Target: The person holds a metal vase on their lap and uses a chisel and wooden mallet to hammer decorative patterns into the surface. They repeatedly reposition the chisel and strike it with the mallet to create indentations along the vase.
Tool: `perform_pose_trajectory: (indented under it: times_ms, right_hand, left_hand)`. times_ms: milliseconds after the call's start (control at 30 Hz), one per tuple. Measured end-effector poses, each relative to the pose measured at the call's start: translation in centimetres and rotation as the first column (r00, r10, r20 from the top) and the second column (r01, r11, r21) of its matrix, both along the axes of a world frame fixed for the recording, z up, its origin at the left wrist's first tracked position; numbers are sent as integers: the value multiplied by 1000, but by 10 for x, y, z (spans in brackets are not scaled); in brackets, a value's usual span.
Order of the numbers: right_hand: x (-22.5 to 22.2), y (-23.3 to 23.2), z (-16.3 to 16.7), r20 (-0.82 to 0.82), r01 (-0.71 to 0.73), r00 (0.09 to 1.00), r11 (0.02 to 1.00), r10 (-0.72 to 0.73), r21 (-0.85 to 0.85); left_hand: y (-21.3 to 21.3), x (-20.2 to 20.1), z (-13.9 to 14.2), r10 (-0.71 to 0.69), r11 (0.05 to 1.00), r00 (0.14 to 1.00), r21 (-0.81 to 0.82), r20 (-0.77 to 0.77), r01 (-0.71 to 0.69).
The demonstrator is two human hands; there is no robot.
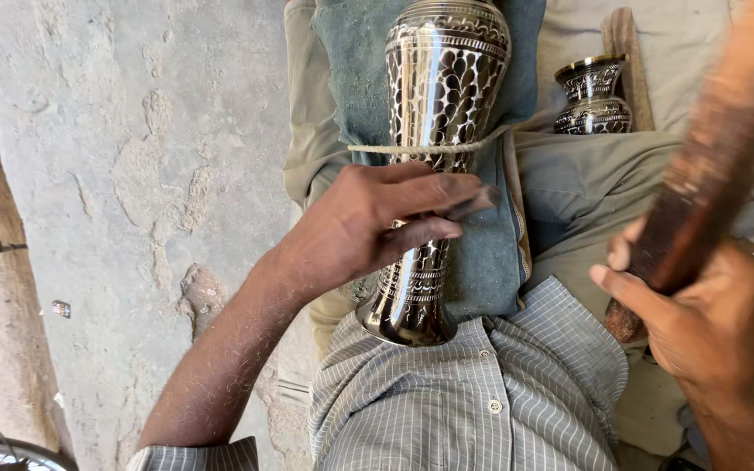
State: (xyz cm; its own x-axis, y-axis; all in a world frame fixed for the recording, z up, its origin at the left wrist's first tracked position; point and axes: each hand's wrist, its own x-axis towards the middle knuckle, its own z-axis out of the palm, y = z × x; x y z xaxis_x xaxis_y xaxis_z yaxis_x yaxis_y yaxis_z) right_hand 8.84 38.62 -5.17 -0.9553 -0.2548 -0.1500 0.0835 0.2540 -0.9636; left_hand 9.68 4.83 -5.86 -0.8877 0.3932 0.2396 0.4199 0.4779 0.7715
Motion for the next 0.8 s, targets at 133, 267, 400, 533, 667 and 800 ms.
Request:
perform_pose_trajectory:
  times_ms: [133, 267, 400, 533, 667, 800]
  right_hand:
    - [-1, 15, 10, -28, -58, 998, 986, 63, 155]
    - [0, 36, 6, -79, 4, 997, 967, 17, 254]
    - [4, 53, -1, -50, 63, 997, 985, -55, 158]
    - [2, 60, -10, -69, -19, 993, 721, 93, 693]
    - [2, 61, -23, -135, 67, 991, 897, -9, 436]
    - [9, 57, -19, -105, 8, 990, 709, 94, 706]
  left_hand:
    - [-1, -10, 7, -83, 996, 996, -20, -21, 82]
    - [-3, -14, 7, -146, 989, 986, -32, -75, 144]
    - [-5, -15, 2, -161, 987, 985, 17, -59, 162]
    - [-8, -20, -4, -191, 981, 981, 29, -40, 192]
    - [-8, -24, -5, -190, 975, 973, 91, -129, 202]
    - [-5, -27, -4, -219, 975, 975, 35, -38, 221]
